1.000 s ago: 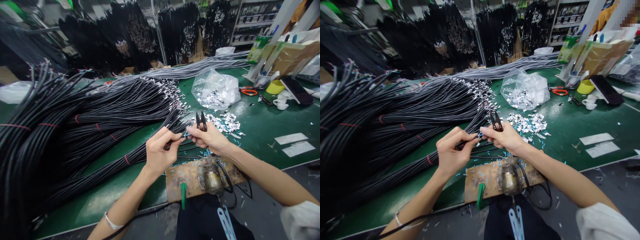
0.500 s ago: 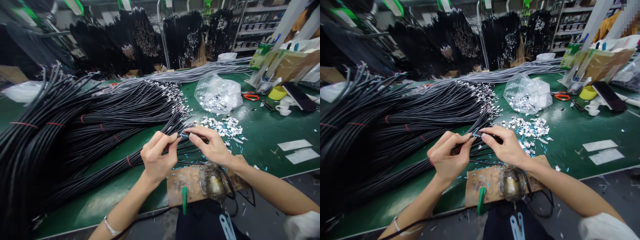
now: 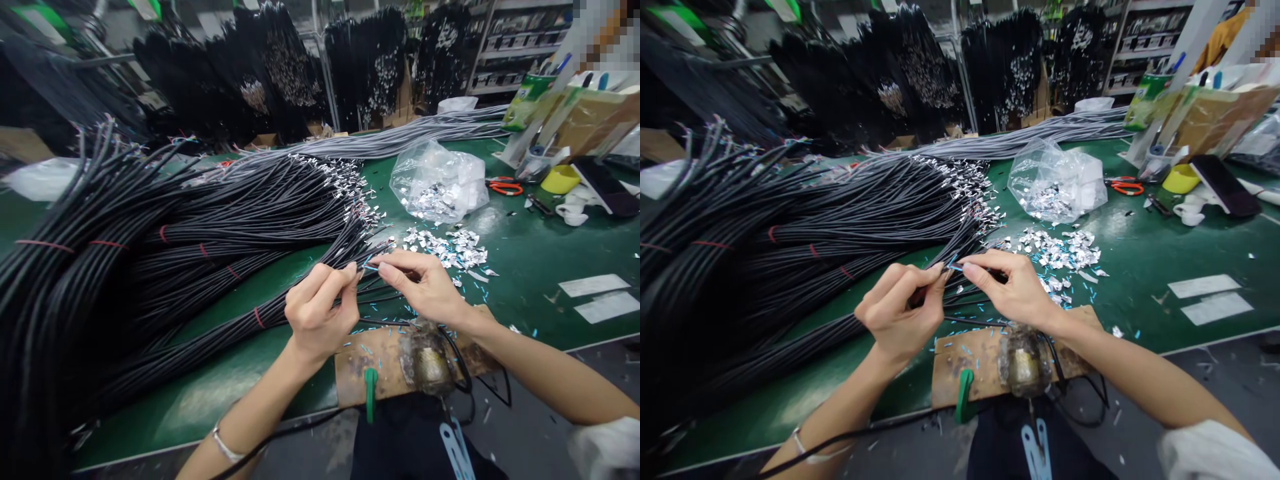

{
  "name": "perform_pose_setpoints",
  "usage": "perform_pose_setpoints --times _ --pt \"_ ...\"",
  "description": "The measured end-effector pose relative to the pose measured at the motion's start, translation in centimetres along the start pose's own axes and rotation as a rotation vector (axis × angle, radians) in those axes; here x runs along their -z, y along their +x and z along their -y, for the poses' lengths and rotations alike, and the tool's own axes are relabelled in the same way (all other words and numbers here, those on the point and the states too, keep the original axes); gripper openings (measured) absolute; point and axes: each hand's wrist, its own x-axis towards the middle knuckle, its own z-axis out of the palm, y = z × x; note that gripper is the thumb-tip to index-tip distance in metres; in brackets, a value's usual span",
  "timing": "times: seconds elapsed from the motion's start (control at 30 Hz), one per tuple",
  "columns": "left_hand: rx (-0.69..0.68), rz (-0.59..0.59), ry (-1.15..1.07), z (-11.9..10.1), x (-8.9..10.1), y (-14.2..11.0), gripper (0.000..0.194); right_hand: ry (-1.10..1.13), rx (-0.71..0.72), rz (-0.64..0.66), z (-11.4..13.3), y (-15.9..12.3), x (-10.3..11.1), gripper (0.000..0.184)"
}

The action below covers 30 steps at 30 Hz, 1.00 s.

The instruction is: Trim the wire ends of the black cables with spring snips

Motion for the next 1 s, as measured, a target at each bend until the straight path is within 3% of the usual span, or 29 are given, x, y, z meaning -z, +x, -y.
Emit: perform_pose_setpoints --times 0.37,0.5,0.63,0.73,1.0 --pt "-0.026 0.003 0.023 0.1 -0.1 -0.1 0.014 0.031 -0.032 0.009 0.2 0.2 0.1 0.024" --pt "0.023 0.022 0.035 -0.2 -0.1 -0.1 0.011 0.051 -0.044 -0.012 0.0 0.2 0.1 0.025" --pt "0.245 0.077 -0.067 -0.5 0.1 0.0 0.007 -0.001 -0.005 -0.077 -0.2 0.1 0.0 0.023" --pt "0.451 0.182 -0.247 -0.5 0.3 0.2 0.008 -0.072 0.042 -0.114 -0.2 -0.1 -0.1 0.022" --pt "0.847 0.5 -0.804 0.3 0.6 1.8 0.036 -0.135 0.096 -0.103 -0.1 -0.2 0.0 0.023"
